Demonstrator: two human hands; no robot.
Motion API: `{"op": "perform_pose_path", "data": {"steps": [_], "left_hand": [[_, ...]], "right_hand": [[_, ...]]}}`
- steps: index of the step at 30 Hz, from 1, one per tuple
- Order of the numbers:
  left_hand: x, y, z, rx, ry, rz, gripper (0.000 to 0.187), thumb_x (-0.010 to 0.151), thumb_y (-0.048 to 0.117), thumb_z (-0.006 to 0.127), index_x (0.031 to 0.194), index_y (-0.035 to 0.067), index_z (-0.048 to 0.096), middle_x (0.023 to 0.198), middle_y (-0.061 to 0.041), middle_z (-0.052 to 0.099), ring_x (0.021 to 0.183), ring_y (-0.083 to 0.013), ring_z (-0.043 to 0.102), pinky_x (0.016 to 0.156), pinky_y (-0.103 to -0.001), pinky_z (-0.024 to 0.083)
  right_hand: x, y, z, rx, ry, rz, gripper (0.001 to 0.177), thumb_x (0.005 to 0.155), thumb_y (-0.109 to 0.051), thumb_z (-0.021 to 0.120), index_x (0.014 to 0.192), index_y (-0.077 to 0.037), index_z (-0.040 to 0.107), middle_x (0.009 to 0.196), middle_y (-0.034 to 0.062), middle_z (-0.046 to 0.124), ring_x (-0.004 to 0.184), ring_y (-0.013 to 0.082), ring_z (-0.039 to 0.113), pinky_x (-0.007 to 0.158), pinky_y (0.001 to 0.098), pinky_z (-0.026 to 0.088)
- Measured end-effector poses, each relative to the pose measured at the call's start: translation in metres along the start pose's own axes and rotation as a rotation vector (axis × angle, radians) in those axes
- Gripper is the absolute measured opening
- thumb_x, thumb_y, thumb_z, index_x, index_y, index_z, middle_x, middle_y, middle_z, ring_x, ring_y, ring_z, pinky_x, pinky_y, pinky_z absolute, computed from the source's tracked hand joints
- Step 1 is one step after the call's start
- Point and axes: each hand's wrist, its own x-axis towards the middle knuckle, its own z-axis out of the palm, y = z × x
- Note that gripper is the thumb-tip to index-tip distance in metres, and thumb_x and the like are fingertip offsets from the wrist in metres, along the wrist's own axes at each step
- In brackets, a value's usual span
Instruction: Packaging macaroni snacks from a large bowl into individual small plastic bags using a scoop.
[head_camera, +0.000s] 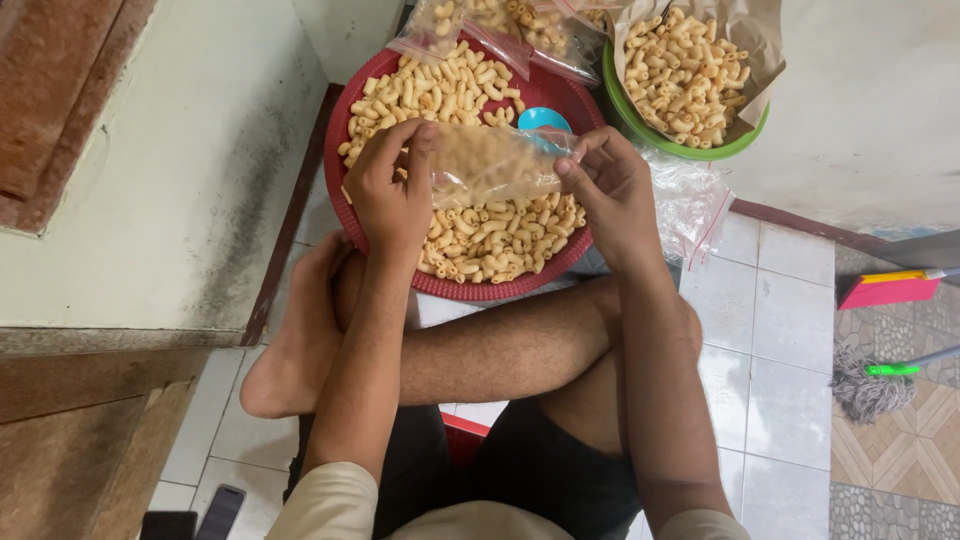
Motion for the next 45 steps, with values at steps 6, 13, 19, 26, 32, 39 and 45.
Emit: {"op": "perform_pose_path", "data": {"steps": [6, 13, 19, 26, 32, 39, 45], "left_hand": [[0.001, -0.006, 0.000, 0.063, 0.037, 0.166, 0.014, 0.109, 0.022, 0.074, 0.101, 0.013, 0.082, 0.077, 0.000, 0.075, 0.055, -0.0178, 0.069, 0.054, -0.026, 0.057], [-0.002, -0.024, 0.000, 0.131, 0.039, 0.211, 0.014, 0.106, 0.028, 0.079, 0.108, 0.015, 0.081, 0.083, -0.001, 0.077, 0.062, -0.0186, 0.070, 0.064, -0.030, 0.059], [-0.001, -0.018, 0.002, 0.394, -0.100, 0.312, 0.057, 0.104, 0.058, 0.074, 0.137, 0.012, 0.065, 0.132, -0.009, 0.061, 0.116, -0.0242, 0.059, 0.097, -0.044, 0.053], [0.029, 0.002, 0.044, 0.506, -0.831, 0.561, 0.107, 0.080, 0.023, 0.093, 0.170, 0.018, 0.036, 0.167, -0.010, 0.050, 0.161, -0.0260, 0.031, 0.135, -0.054, -0.002], [0.030, -0.026, 0.041, 0.467, -0.677, 0.637, 0.066, 0.088, 0.039, 0.096, 0.143, 0.018, 0.066, 0.127, -0.001, 0.073, 0.114, -0.0193, 0.068, 0.128, -0.056, 0.026], [0.046, -0.029, 0.002, 0.495, -0.560, 0.512, 0.083, 0.085, 0.059, 0.101, 0.147, 0.018, 0.064, 0.127, -0.004, 0.073, 0.101, -0.0202, 0.070, 0.116, -0.053, 0.036], [0.051, -0.034, -0.004, 0.481, -0.578, 0.414, 0.082, 0.082, 0.054, 0.101, 0.144, 0.017, 0.064, 0.124, -0.002, 0.072, 0.100, -0.0192, 0.070, 0.110, -0.049, 0.037]], "right_hand": [[0.003, 0.011, -0.007, -0.012, -0.016, 0.030, 0.018, 0.107, -0.013, 0.076, 0.105, -0.008, 0.059, 0.091, 0.0081, 0.068, 0.082, 0.0130, 0.068, 0.076, 0.0280, 0.058], [0.002, 0.023, -0.010, 0.020, 0.002, 0.077, 0.019, 0.106, -0.017, 0.076, 0.107, -0.009, 0.060, 0.091, 0.0062, 0.068, 0.083, 0.0124, 0.068, 0.077, 0.0273, 0.059], [0.001, 0.015, -0.008, 0.161, 0.022, 0.229, 0.010, 0.106, -0.016, 0.069, 0.111, -0.013, 0.061, 0.101, 0.0031, 0.069, 0.092, 0.0108, 0.066, 0.083, 0.0257, 0.058], [0.001, 0.020, -0.004, 0.402, -0.052, 0.262, 0.017, 0.109, -0.028, 0.064, 0.114, -0.012, 0.066, 0.113, 0.0024, 0.066, 0.106, 0.0130, 0.067, 0.094, 0.0312, 0.057], [0.002, 0.014, -0.006, 0.421, -0.090, 0.203, 0.038, 0.114, -0.034, 0.050, 0.132, -0.003, 0.061, 0.146, 0.0212, 0.065, 0.117, 0.0229, 0.069, 0.099, 0.0374, 0.060], [0.009, 0.001, -0.007, -0.819, 0.156, -0.318, 0.023, 0.097, 0.010, 0.073, 0.119, 0.003, 0.071, 0.110, 0.0135, 0.074, 0.099, 0.0259, 0.068, 0.090, 0.0379, 0.055], [0.016, 0.046, -0.017, -1.475, 0.138, -0.214, 0.031, 0.090, -0.006, 0.082, 0.121, -0.005, 0.081, 0.124, 0.0096, 0.073, 0.115, 0.0291, 0.058, 0.096, 0.0445, 0.045]]}}
